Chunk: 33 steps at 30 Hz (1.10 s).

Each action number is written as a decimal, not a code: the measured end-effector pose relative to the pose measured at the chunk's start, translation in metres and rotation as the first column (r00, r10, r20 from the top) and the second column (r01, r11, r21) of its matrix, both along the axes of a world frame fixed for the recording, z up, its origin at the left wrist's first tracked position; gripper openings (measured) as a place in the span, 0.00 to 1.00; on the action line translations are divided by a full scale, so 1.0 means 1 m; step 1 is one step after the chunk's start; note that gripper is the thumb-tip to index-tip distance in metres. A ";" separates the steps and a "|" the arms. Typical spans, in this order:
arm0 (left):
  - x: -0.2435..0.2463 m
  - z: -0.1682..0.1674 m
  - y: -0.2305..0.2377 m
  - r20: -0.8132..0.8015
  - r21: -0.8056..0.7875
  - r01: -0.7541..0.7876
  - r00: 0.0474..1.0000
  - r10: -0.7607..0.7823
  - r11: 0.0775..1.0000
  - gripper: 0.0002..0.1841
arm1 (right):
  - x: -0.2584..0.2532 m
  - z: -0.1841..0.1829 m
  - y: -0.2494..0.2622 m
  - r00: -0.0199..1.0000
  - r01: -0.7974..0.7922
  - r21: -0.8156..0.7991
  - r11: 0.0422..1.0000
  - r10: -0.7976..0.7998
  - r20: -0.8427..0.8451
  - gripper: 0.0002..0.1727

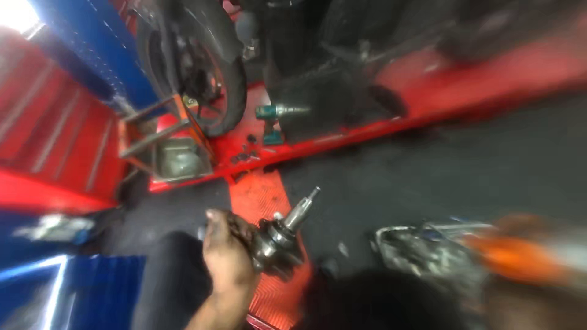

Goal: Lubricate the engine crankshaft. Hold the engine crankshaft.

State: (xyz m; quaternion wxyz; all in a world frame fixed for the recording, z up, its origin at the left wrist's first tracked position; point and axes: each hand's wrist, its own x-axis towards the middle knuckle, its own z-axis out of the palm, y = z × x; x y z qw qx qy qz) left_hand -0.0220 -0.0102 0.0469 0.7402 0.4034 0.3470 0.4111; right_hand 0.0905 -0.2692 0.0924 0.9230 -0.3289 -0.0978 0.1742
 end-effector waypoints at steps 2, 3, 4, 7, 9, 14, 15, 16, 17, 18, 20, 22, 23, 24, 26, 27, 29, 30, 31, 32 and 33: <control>-0.013 0.018 -0.003 0.080 -0.127 -0.006 0.997 0.016 0.992 0.31 | -0.042 0.014 0.013 0.990 -0.009 -0.019 1.000 0.011 0.137 0.16; -0.018 0.027 -0.003 0.129 -0.178 -0.005 0.991 0.029 0.984 0.30 | -0.061 0.021 0.024 0.985 0.008 -0.050 0.999 0.001 0.173 0.15; -0.023 0.035 -0.003 0.166 -0.220 -0.006 0.985 0.043 0.976 0.29 | -0.082 0.027 0.037 0.983 0.047 -0.086 0.995 -0.030 0.183 0.13; -0.044 0.057 -0.001 0.203 -0.350 -0.009 0.976 0.085 0.937 0.27 | -0.132 0.030 0.070 0.976 0.198 -0.098 0.975 -0.186 0.114 0.13; -0.057 0.062 0.006 0.191 -0.428 -0.028 0.974 0.121 0.903 0.27 | -0.156 0.027 0.086 0.960 0.277 -0.089 0.957 -0.273 0.059 0.20; -0.084 0.064 0.029 0.150 -0.512 -0.072 0.974 0.171 0.856 0.28 | -0.194 0.014 0.115 0.925 0.354 -0.142 0.924 -0.324 0.196 0.30; -0.090 0.063 0.033 0.159 -0.517 -0.077 0.970 0.184 0.853 0.28 | -0.198 0.013 0.120 0.911 0.379 -0.156 0.912 -0.337 0.238 0.34; -0.095 0.063 0.038 0.164 -0.516 -0.086 0.967 0.197 0.852 0.28 | -0.202 0.011 0.125 0.898 0.396 -0.170 0.902 -0.342 0.278 0.37; -0.100 0.063 0.042 0.166 -0.512 -0.095 0.964 0.207 0.854 0.29 | -0.204 0.010 0.130 0.885 0.416 -0.181 0.891 -0.350 0.308 0.39; -0.105 0.063 0.045 0.165 -0.503 -0.102 0.963 0.212 0.858 0.28 | -0.208 0.009 0.134 0.877 0.425 -0.189 0.885 -0.351 0.328 0.40; -0.112 0.062 0.052 0.165 -0.502 -0.120 0.959 0.231 0.857 0.28 | -0.213 0.008 0.141 0.874 0.424 -0.188 0.886 -0.345 0.342 0.41; -0.116 0.060 0.058 0.157 -0.507 -0.133 0.957 0.243 0.851 0.28 | -0.219 0.008 0.147 0.873 0.421 -0.184 0.888 -0.342 0.349 0.41; -0.117 0.059 0.061 0.155 -0.512 -0.138 0.956 0.250 0.848 0.29 | -0.221 0.009 0.151 0.869 0.423 -0.184 0.887 -0.339 0.360 0.41; -0.118 0.058 0.063 0.156 -0.517 -0.139 0.955 0.253 0.844 0.29 | -0.222 0.010 0.154 0.864 0.430 -0.188 0.883 -0.343 0.369 0.41; -0.120 0.057 0.066 0.152 -0.525 -0.141 0.955 0.255 0.839 0.28 | -0.222 0.011 0.160 0.853 0.443 -0.196 0.875 -0.344 0.392 0.43; -0.121 0.056 0.067 0.146 -0.530 -0.144 0.955 0.257 0.836 0.28 | -0.222 0.011 0.162 0.843 0.453 -0.199 0.869 -0.345 0.412 0.43; -0.121 0.055 0.069 0.133 -0.535 -0.147 0.958 0.255 0.832 0.28 | -0.221 0.009 0.164 0.822 0.468 -0.202 0.860 -0.340 0.458 0.44; -0.121 0.054 0.070 0.127 -0.536 -0.148 0.959 0.253 0.831 0.28 | -0.222 0.009 0.166 0.808 0.473 -0.206 0.856 -0.329 0.490 0.44; -0.120 0.053 0.070 0.120 -0.539 -0.150 0.960 0.252 0.829 0.28 | -0.225 0.009 0.167 0.793 0.476 -0.215 0.853 -0.311 0.523 0.43; -0.119 0.052 0.071 0.114 -0.543 -0.149 0.962 0.249 0.826 0.28 | -0.227 0.010 0.169 0.776 0.478 -0.224 0.849 -0.289 0.561 0.39; -0.119 0.051 0.071 0.113 -0.544 -0.153 0.961 0.252 0.825 0.28 | -0.231 0.011 0.171 0.760 0.479 -0.233 0.847 -0.266 0.593 0.33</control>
